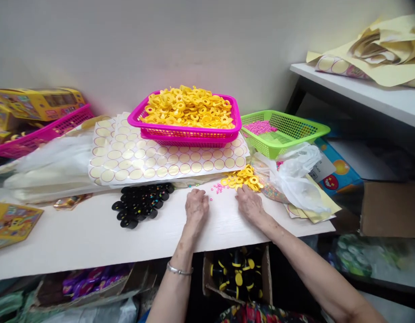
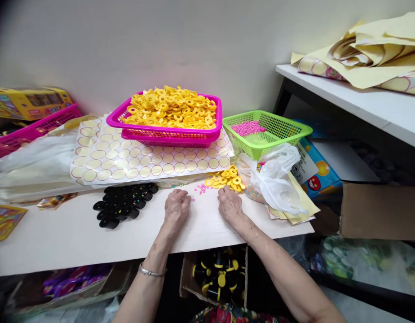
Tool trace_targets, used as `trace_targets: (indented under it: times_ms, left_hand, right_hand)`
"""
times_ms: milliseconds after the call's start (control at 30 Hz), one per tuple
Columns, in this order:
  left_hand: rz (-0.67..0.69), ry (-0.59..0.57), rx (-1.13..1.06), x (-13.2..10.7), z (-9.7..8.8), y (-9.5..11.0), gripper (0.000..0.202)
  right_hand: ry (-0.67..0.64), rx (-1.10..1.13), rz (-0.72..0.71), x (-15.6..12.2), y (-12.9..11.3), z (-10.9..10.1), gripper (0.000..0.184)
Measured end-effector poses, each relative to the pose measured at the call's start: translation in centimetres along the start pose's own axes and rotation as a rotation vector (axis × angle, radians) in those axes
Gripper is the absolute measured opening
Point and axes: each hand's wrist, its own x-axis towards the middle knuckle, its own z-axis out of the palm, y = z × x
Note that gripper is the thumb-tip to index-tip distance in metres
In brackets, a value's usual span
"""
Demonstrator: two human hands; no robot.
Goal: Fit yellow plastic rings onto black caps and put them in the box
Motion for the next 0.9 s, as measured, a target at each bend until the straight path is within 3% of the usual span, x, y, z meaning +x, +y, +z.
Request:
trace_targets:
  times_ms: [133, 233, 300, 467, 567, 700, 900]
  left_hand:
    - [0.004, -0.076, -0.093, -0.2, 0.3, 0.3, 0.015]
    - [0.007, -0.033, -0.086, -0.1, 0.4, 0.3, 0.018]
    - [-0.027, 0.087, 0.012, -0.1, 0.1, -0.2, 0.018]
    - [-0.288, 0.574, 0.151, -1.8, -2.3, -3.6, 0.016]
    - [-0.485, 0.726, 0.131, -3.5, -4.1, -5.9, 0.020]
    - [-0.593, 0.732, 0.137, -4.4, -5.3, -8.1, 0.031]
    - [-0.637, 0.656, 0.125, -3.3, -5.0, -9.5, 0.036]
  right_hand:
    - [-0.034, -0.045, -0.089, -1.2, 0.1, 0.4, 0.024]
    - [-0.079, -0.027, -0.190, -2.1, 0.4, 0.4, 0.030]
    - [-0.082, -0.020, -0.220, -2.5, 0.6, 0.5, 0.033]
    - [-0.027, 0.102, -0.109, -2.7, 1.4, 1.1, 0.040]
    - [-0.074, 0.310, -0.032, -2.4, 2.0, 0.9, 0.036]
    - [-0.154, 0.429, -0.055, -2.0, 2.3, -0.2, 0.022]
    - [-0.125, 0.244, -0.049, -2.2, 1.3, -1.5, 0.016]
